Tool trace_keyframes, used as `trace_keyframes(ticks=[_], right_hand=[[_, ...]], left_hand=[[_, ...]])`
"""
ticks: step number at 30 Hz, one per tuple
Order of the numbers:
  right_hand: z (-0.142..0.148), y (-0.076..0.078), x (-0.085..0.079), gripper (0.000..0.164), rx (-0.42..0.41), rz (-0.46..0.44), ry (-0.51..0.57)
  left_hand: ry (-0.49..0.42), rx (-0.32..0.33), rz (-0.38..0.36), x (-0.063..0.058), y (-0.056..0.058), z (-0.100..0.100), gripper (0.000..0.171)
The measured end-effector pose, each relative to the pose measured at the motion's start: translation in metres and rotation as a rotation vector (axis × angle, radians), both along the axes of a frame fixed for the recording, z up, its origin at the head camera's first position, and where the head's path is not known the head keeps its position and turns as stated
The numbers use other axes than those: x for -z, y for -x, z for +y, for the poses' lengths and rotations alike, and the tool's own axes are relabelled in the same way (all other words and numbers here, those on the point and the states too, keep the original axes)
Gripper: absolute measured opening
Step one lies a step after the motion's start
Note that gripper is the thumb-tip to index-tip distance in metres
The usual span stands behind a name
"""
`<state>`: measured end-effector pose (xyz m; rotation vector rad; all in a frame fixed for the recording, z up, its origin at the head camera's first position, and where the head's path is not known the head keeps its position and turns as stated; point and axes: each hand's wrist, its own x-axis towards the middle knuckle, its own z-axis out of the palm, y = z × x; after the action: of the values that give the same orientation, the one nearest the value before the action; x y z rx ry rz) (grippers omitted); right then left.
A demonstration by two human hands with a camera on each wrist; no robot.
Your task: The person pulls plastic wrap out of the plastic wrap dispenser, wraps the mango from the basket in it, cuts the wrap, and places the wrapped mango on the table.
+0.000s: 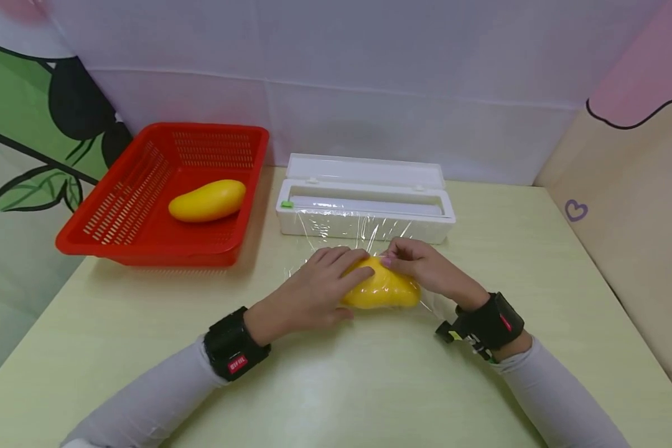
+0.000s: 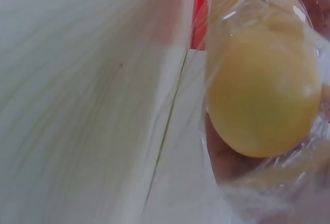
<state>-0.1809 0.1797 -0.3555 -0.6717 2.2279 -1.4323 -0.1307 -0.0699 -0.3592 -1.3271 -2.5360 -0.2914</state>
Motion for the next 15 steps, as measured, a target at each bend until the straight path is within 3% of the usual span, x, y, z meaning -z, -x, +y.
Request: trace_keyframes(ticks=[7, 15], right_hand=[[-0.0002, -0.0012, -0.0018, 0.021, 0.002, -0.01, -0.005], [0.0021, 0.0002, -0.0033, 0.02, -0.005, 0.022, -0.019]], left_hand=[[0.001, -0.02, -0.005, 0.0001, 0.0011, 0.004, 0.074], [-0.182, -0.04, -0.134, 0.0006, 0.0071, 0.0041, 0.065]])
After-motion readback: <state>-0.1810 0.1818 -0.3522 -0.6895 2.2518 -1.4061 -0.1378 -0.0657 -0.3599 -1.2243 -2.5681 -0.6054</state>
